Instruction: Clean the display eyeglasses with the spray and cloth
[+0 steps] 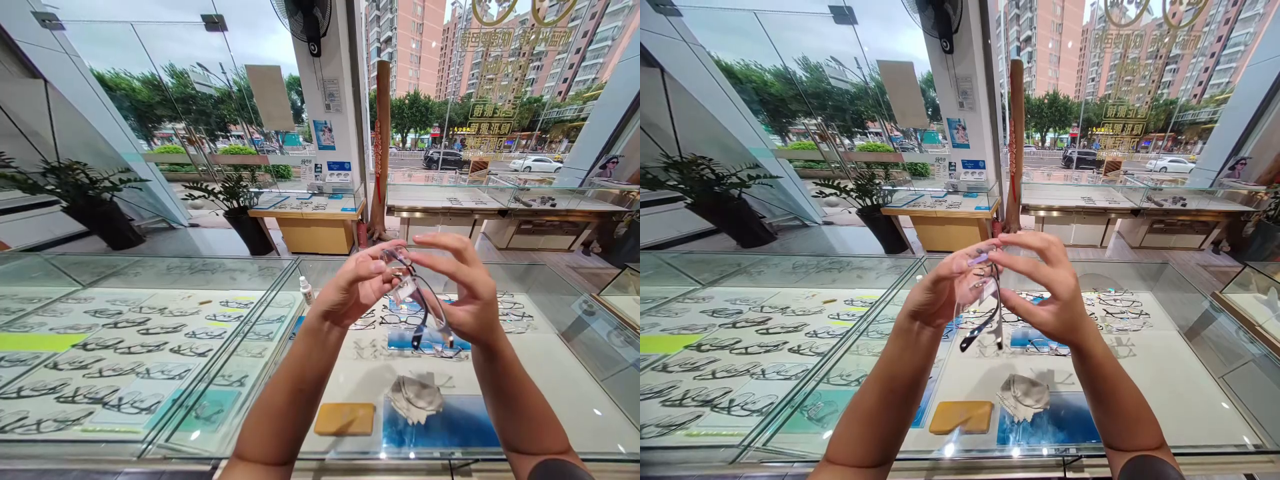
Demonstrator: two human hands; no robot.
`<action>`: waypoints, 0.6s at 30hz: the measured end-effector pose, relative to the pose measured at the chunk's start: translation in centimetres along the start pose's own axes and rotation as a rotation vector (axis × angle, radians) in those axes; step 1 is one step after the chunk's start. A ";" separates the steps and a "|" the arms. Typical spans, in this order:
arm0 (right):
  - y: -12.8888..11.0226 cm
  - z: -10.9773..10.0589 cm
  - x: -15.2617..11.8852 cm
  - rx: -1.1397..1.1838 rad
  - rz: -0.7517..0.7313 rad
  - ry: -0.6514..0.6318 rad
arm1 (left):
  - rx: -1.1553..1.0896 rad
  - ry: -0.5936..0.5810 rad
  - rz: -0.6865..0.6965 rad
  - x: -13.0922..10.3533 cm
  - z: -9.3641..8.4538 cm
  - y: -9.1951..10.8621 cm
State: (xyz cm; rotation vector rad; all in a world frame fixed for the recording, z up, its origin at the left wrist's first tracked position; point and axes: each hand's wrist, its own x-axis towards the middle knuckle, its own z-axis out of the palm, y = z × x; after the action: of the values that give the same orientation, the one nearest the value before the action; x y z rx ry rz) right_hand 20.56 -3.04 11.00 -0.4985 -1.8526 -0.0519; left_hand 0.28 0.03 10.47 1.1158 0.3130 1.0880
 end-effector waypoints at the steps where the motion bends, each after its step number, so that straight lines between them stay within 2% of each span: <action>1: 0.1 0.0 0.0 -0.035 -0.043 -0.006 | -0.031 -0.028 -0.050 0.1 0.2 -0.1; 6: 0.6 -0.3 0.0 -0.105 -0.190 0.006 | -0.115 -0.108 -0.183 0.2 0.3 -0.4; 11: 0.8 -0.1 0.1 -0.075 -0.207 -0.016 | -0.117 -0.119 -0.292 0.2 -0.6 -0.7; 15: 0.9 0.5 0.2 -0.043 -0.174 -0.041 | -0.023 -0.030 -0.316 0.2 -1.6 -1.9; 17: 0.8 0.6 0.2 -0.026 -0.115 -0.077 | 0.148 0.058 -0.274 -0.3 -2.7 -2.7; 18: 0.8 0.6 0.3 -0.018 -0.069 -0.104 | 0.278 0.147 -0.216 -0.8 -3.4 -3.2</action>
State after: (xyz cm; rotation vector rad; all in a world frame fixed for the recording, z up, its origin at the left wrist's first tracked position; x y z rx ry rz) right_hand 20.26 -2.06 10.89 -0.4575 -1.9722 -0.0909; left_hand -0.73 1.26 6.00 1.2170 0.7018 0.9539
